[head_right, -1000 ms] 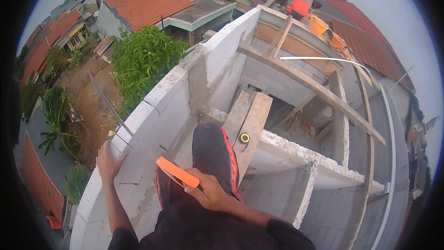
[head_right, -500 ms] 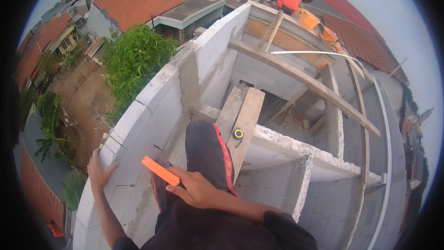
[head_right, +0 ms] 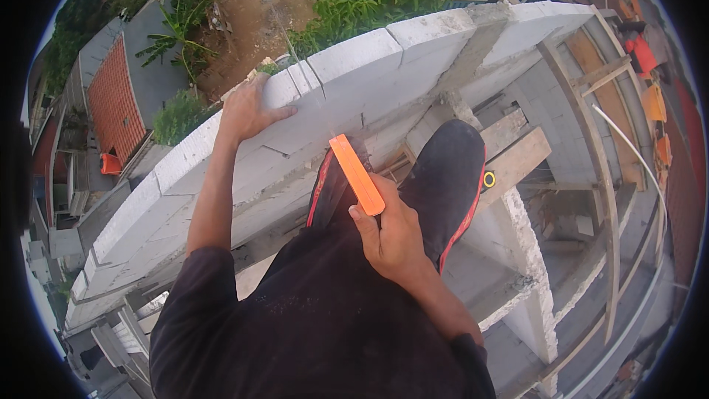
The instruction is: The person uses a hand saw to cut a white wooden beam on a rooftop construction site. They measure the beam with a tape measure and continue sawing through the wood.
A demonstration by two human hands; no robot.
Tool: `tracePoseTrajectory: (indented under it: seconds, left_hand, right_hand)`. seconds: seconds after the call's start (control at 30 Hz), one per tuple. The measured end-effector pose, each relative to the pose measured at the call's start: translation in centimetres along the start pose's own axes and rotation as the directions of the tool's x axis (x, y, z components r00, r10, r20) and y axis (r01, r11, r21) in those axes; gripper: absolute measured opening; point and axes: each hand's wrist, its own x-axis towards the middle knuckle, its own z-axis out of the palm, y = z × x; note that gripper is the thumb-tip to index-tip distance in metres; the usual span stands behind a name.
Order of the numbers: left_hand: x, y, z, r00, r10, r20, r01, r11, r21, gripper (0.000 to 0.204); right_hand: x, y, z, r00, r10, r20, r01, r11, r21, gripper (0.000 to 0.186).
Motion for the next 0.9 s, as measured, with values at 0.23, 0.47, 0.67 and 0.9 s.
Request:
tracePoseTrajectory:
  seconds: [0.23,0.47,0.67,0.9]
  left_hand:
    - [0.0,1.4,-0.8,0.998,-0.04,0.038,0.04,0.999,0.008,0.1]
    - [0.0,0.1,0.2,0.999,0.004,-0.041,-0.004,1.0,0.002,0.098]
    - [0.2,1.5,-0.4,1.0,-0.023,-0.017,0.023,0.999,0.022,0.097]
    - [-0.1,0.9,-0.4,1.0,-0.028,-0.013,0.028,0.999,0.025,0.097]
  right_hand:
    - [-0.1,0.0,0.3,0.999,-0.012,0.04,0.015,0.997,-0.082,0.046]
    - [-2.4,0.2,0.0,0.997,0.032,0.064,-0.017,0.976,-0.215,0.047]
    - [-2.5,-0.6,-0.1,0.998,-0.027,0.063,0.041,0.97,-0.24,0.047]
    - [0.7,-0.6,0.6,0.996,-0.036,0.081,0.052,0.979,-0.199,0.04]
